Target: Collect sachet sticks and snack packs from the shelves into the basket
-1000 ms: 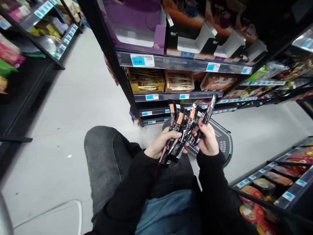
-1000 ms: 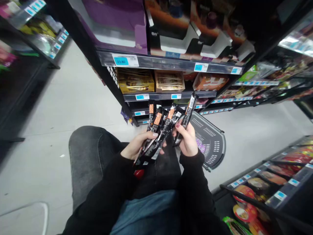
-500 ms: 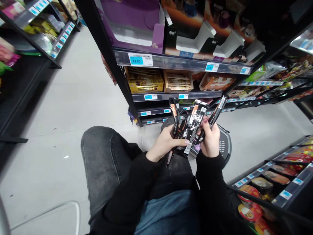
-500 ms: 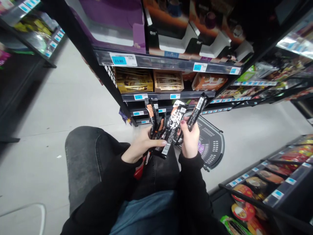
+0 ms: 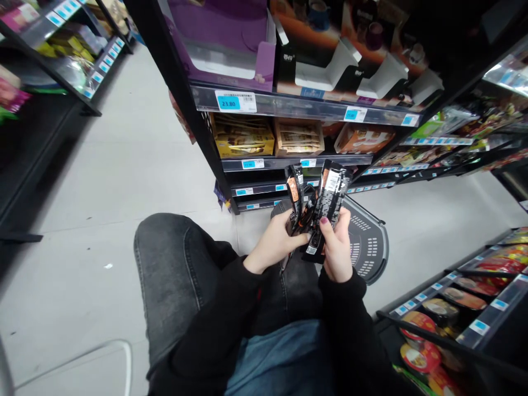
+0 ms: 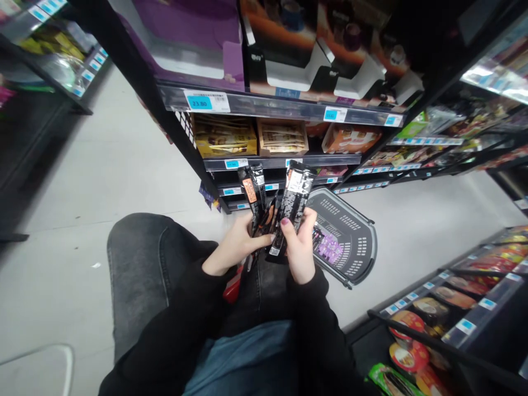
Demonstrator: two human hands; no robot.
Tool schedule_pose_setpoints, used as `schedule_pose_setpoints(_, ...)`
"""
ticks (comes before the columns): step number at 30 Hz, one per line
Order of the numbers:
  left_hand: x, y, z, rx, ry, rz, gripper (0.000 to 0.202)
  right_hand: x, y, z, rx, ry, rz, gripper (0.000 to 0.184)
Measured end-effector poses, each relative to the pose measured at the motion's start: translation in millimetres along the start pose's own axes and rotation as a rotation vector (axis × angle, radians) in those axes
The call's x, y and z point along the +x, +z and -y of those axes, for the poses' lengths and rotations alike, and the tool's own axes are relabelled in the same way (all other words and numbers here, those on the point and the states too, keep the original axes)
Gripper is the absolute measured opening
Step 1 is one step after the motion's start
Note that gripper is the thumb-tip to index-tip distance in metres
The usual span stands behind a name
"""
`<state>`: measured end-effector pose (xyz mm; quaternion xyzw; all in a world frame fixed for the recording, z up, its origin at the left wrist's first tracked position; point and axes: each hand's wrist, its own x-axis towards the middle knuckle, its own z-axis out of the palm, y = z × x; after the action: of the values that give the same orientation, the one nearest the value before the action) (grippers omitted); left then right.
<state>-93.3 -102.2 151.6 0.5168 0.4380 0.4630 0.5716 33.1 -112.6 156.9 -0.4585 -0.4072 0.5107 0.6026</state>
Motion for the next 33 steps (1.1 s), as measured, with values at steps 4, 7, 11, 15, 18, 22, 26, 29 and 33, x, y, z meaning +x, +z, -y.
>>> schedule_pose_setpoints(4,-1.6,-2.6,-3.4,-0.208,-0.082,0.172,0.033,4.3,-6.1,1.9,0.042,0.065,0.037,0.056)
schedule_pose_setpoints(7,-3.3,-0.7,-5.4,-0.479,-0.188,0.26,0.043,5.3,-12.3,4.7,0.099,0.087,-0.027,0.035)
schedule_pose_setpoints(11,-4.3,1.1,-4.6,-0.704,-0.242,0.154,0.046,9.7,-24.2,8.9,0.286,0.149,-0.119,0.027)
schedule_pose_setpoints(15,-3.2,0.6,-2.3,-0.755,-0.201,0.129,0.038,14.8,-34.8,10.6,0.403,0.264,-0.077,0.023)
schedule_pose_setpoints(18,-1.1,1.6,-0.8,-0.705,-0.184,0.057,0.038,11.1,-35.8,8.9,0.378,0.273,-0.03,0.023)
schedule_pose_setpoints(22,2.5,3.3,2.1,-0.546,-0.121,-0.098,0.041,-2.2,-26.1,10.6,0.226,0.264,0.101,0.029)
schedule_pose_setpoints(26,5.0,4.4,6.7,-0.353,0.007,-0.228,0.038,-13.2,-8.4,14.2,0.125,0.264,0.157,0.039)
schedule_pose_setpoints(29,5.0,7.3,9.2,-0.199,0.086,-0.275,0.034,-16.9,5.4,10.2,0.128,0.238,0.174,0.043)
schedule_pose_setpoints(33,2.6,12.3,9.6,-0.008,0.125,-0.365,0.034,-17.7,16.2,-0.9,0.144,0.193,0.158,0.04)
